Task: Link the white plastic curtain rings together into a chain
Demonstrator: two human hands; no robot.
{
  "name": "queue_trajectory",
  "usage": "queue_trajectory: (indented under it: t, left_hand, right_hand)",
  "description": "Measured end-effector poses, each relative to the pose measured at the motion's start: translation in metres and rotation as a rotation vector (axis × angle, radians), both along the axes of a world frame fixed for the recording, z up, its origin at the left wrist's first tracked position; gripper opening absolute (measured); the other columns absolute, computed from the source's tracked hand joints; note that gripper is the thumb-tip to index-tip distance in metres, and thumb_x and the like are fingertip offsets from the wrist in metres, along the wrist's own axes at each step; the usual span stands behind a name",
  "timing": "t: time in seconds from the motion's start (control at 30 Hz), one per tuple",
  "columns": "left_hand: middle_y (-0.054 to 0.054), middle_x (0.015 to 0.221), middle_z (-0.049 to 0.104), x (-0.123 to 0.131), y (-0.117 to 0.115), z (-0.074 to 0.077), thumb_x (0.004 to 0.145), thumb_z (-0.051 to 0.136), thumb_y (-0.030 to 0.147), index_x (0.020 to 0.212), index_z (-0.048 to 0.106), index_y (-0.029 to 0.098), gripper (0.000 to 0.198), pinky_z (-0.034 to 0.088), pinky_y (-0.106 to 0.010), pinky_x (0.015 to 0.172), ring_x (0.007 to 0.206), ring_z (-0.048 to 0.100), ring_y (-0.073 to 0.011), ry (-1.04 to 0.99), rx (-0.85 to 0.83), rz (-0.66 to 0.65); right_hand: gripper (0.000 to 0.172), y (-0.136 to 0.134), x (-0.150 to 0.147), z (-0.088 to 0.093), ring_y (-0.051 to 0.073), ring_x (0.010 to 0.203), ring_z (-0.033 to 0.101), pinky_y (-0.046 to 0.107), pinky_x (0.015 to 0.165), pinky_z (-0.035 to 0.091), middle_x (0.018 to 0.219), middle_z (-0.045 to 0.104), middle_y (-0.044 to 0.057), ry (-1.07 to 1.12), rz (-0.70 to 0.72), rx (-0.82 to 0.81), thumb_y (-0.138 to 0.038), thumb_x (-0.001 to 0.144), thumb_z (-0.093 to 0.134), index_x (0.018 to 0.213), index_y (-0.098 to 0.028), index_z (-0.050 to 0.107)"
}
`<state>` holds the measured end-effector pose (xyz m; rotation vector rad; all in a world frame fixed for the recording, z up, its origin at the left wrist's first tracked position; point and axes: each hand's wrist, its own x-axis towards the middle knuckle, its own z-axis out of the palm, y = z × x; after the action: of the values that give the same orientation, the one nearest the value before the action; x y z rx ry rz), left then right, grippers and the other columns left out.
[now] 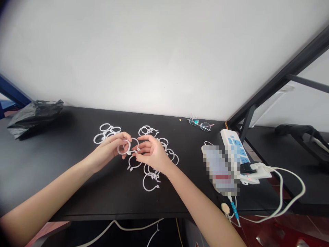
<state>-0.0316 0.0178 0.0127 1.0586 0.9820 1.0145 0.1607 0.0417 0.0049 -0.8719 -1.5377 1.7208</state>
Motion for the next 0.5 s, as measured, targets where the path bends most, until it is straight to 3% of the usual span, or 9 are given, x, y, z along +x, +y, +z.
queue_trajectory:
  t: [0.17, 0.33, 0.43, 0.5]
  left_hand:
    - [0.003, 0.066, 0.055, 0.0025, 0.0008, -0.0044, 0.085, 0.053, 0.026, 0.084, 0.058, 0.019, 0.008, 0.049, -0.023, 0.059, 0.062, 0.050, -0.0113, -0.001, -0.002, 0.036]
    - [0.000, 0.077, 0.058, 0.0016, 0.0018, -0.0024, 0.087, 0.056, 0.031, 0.088, 0.058, 0.019, 0.012, 0.050, -0.023, 0.058, 0.069, 0.053, -0.0126, 0.056, 0.032, 0.045]
    - [-0.003, 0.090, 0.062, -0.0004, 0.0012, -0.0004, 0.088, 0.053, 0.037, 0.093, 0.058, 0.019, 0.019, 0.052, -0.025, 0.058, 0.074, 0.057, -0.0147, 0.253, 0.161, 0.074]
    - [-0.003, 0.086, 0.063, -0.0040, 0.0008, 0.0007, 0.090, 0.049, 0.034, 0.095, 0.060, 0.019, 0.020, 0.052, -0.026, 0.060, 0.072, 0.058, -0.0150, 0.471, 0.305, 0.131]
  right_hand:
    - [0.035, -0.0007, -0.0021, -0.0021, 0.018, 0.077, 0.071, 0.031, 0.067, 0.061, 0.091, 0.072, 0.006, -0.042, -0.123, 0.066, -0.027, 0.066, 0.081, 0.093, -0.018, 0.060]
    - [0.020, -0.0010, -0.0031, -0.0070, 0.021, 0.075, 0.073, 0.033, 0.070, 0.062, 0.078, 0.074, 0.006, -0.064, -0.253, 0.188, -0.032, 0.071, 0.078, 0.079, -0.016, 0.069]
    - [0.017, -0.0009, -0.0018, -0.0088, 0.022, 0.073, 0.074, 0.034, 0.070, 0.063, 0.076, 0.074, 0.005, -0.059, -0.288, 0.260, -0.032, 0.075, 0.075, 0.081, -0.017, 0.071]
    - [0.015, -0.0006, -0.0006, -0.0094, 0.022, 0.074, 0.074, 0.035, 0.072, 0.064, 0.078, 0.075, 0.005, -0.080, -0.325, 0.343, -0.031, 0.077, 0.074, 0.082, -0.018, 0.072]
